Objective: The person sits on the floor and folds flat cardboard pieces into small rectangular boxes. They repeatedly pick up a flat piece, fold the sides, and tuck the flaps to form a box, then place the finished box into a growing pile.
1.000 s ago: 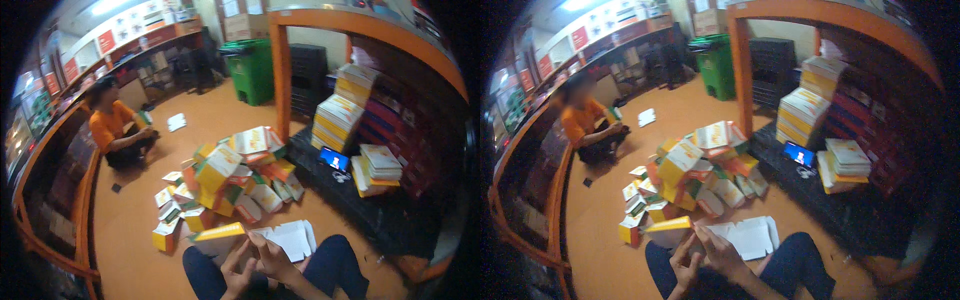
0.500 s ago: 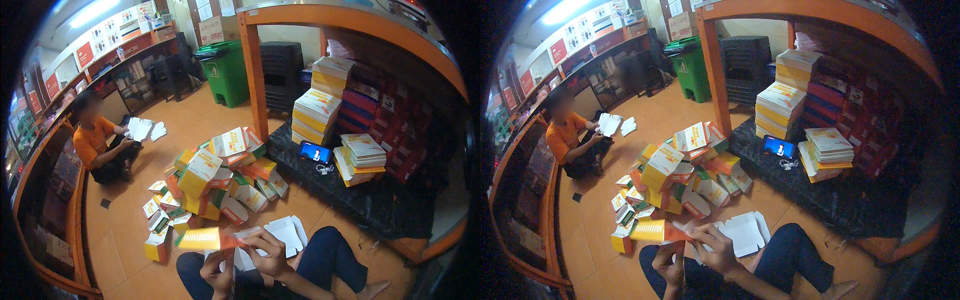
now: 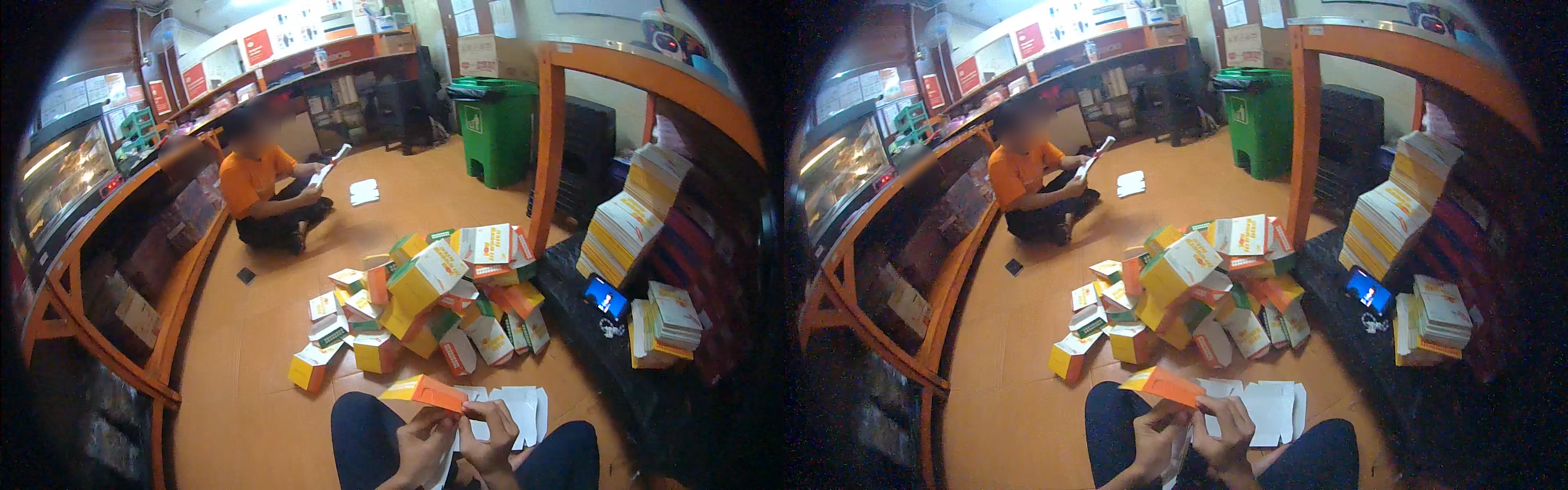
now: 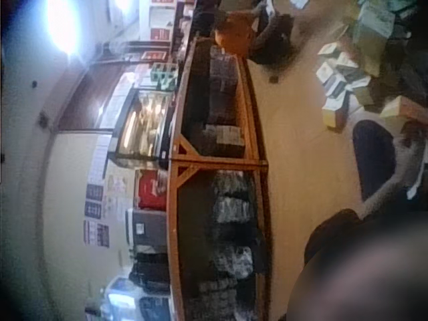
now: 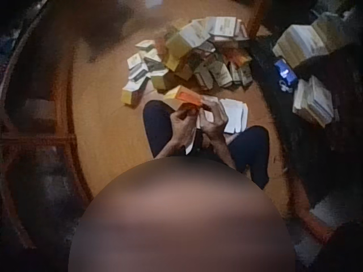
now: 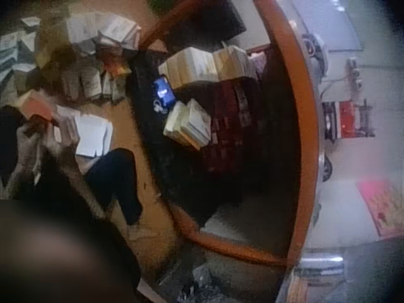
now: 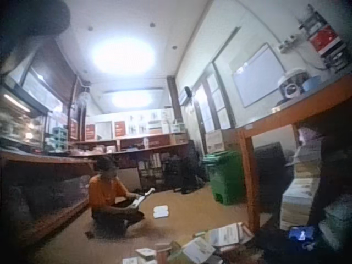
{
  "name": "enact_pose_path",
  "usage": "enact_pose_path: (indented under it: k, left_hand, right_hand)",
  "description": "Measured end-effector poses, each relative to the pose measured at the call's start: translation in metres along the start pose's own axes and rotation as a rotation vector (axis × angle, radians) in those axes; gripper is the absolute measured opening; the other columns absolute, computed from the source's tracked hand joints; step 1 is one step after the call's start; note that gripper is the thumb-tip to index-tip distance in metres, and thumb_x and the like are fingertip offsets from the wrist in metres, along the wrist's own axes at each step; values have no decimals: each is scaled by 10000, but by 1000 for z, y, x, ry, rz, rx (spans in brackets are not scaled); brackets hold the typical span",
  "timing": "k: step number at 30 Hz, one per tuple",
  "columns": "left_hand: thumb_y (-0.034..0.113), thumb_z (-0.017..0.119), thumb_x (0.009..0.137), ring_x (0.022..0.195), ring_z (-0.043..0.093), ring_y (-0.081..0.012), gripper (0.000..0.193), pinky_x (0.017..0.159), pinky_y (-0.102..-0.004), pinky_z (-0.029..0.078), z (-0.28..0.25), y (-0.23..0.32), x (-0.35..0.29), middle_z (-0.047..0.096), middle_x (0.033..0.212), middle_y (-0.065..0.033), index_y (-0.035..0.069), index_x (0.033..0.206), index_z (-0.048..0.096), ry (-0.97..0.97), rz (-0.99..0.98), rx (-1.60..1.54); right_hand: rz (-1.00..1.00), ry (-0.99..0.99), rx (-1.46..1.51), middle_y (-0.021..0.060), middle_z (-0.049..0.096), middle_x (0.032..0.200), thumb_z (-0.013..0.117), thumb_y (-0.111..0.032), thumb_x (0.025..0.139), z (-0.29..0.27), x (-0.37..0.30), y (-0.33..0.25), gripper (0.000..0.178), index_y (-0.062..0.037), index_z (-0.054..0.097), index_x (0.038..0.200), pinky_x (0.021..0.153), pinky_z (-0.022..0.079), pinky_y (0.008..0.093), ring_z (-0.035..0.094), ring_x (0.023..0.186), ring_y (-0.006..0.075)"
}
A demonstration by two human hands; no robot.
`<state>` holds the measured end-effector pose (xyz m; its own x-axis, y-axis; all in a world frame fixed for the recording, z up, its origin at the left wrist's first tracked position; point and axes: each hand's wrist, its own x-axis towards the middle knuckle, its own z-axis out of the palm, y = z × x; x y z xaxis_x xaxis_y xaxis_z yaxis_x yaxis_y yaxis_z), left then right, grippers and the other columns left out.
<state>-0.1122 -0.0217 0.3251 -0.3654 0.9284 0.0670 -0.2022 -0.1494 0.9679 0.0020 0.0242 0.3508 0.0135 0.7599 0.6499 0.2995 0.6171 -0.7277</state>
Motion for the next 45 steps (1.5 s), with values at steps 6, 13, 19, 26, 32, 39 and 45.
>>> enact_pose_path:
  k: [6, 13, 19, 26, 32, 39, 45]
  left_hand:
    - [2, 716, 914, 1002, 648, -139, 224, 919, -293, 508, -4, -13, 3, 712, 1131, -72, -28, 1135, 698, 23, -68, -115]
    - [-61, 699, 895, 1116, 655, -227, 346, 945, -350, 557, -5, -7, 8, 666, 1211, -134, -37, 1231, 621, 69, -116, -239]
    - [-7, 700, 920, 1109, 665, -243, 403, 976, -357, 558, 7, 11, 11, 663, 1200, -130, -31, 1294, 554, 151, -166, -374]
    - [129, 758, 917, 1018, 670, -195, 412, 901, -324, 535, -18, 0, 24, 658, 1193, -106, 2, 1263, 574, 262, 55, -64]
    - [209, 816, 849, 1149, 621, -313, 506, 977, -418, 506, -37, -29, 15, 644, 1224, -107, 75, 1281, 589, -283, 410, 571]
    - [208, 888, 716, 1229, 613, -296, 529, 1042, -425, 480, -18, -24, 19, 655, 1286, -109, 142, 1202, 689, -288, 739, 726]
    - [87, 832, 791, 891, 727, -216, 173, 782, -317, 576, -14, -26, 8, 754, 999, -89, 70, 951, 767, -29, 530, 585]
  right_hand:
    - [-132, 39, -119, 99, 714, 862, 770, 88, 670, 5, -3, 1, 260, -36, 683, 882, 664, 530, 358, 671, 747, 280]
    - [-90, -298, 59, 112, 712, 960, 801, 3, 733, -14, 12, 4, 200, -31, 704, 905, 753, 565, 373, 691, 847, 304]
    - [-64, -400, -78, 192, 603, 1248, 808, -77, 755, -12, 6, -2, 480, -59, 623, 1197, 854, 582, 377, 686, 1024, 311]
    - [260, -321, 47, 162, 709, 955, 733, -15, 806, -2, -18, 13, 427, -35, 609, 1214, 756, 607, 360, 745, 837, 278]
    - [263, -35, -96, 108, 516, 637, 697, -119, 899, -19, -13, 23, 287, 36, 532, 723, 495, 337, 380, 501, 522, 228]
    - [324, -97, 24, 175, 578, 818, 593, -114, 969, -24, -9, 3, 225, 81, 605, 859, 617, 471, 363, 594, 675, 260]
    - [169, -44, 3, 107, 573, 831, 637, -30, 935, -24, -4, -7, 99, 60, 664, 968, 628, 470, 307, 585, 716, 187]
